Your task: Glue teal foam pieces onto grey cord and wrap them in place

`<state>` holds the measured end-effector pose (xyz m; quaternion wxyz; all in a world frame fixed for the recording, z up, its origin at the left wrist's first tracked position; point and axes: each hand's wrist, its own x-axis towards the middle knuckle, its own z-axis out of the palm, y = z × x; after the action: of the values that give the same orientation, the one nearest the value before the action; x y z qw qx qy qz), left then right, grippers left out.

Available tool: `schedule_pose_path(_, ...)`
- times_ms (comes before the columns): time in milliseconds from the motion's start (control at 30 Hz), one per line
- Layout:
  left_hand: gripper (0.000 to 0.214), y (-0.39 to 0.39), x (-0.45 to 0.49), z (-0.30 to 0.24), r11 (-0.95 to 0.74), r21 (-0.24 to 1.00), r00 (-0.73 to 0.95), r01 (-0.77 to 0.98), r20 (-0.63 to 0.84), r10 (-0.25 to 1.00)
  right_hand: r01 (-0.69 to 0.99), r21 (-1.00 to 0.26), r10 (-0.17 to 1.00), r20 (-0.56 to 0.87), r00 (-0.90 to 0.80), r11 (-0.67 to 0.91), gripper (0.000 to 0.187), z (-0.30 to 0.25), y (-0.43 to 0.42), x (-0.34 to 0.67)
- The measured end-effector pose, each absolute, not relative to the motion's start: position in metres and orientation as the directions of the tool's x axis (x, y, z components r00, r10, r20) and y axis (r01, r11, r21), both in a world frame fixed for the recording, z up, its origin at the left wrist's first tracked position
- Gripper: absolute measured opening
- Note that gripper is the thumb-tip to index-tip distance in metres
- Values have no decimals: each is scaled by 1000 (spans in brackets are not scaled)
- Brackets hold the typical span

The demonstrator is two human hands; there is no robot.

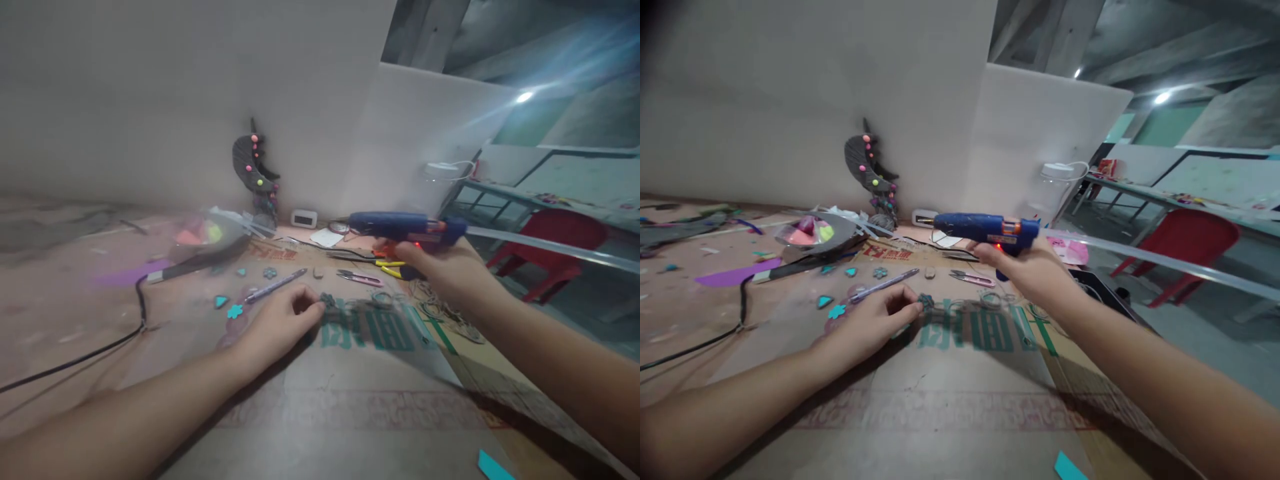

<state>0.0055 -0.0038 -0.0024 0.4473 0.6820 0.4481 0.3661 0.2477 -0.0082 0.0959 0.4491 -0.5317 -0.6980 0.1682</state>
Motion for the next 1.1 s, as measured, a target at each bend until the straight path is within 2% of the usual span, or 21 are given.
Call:
schedule_pose_path(133,20,-4,6,-1,-193,928,321,318,85,943,753,-614,928,372,11,237,29,103,41,248)
schedule_pose_path(300,22,-3,5,-3,-198,920,306,339,92,948,799,-579,976,215,-44,163,26,86,111,256)
schedule_pose_path(533,20,-2,6,-7,-176,927,310,331,69,948,841,-538,986,161,30,62,26,43,170,265)
schedule_pose_path(767,21,-3,6,-2,-154,928,302,338,48,952,931,-358,987,157,-12,69,33,35,169,270)
schedule_pose_path(900,20,-5,6,0,-148,931,299,334,44,953,973,-208,965,259,-48,104,40,50,144,275)
schedule_pose_path(1033,20,-5,6,1,-156,932,301,326,54,952,979,-116,904,415,-108,170,33,73,81,266)
schedule_pose_path(1100,21,-5,6,1,-159,935,310,318,56,949,920,-47,690,677,-257,389,35,79,37,262)
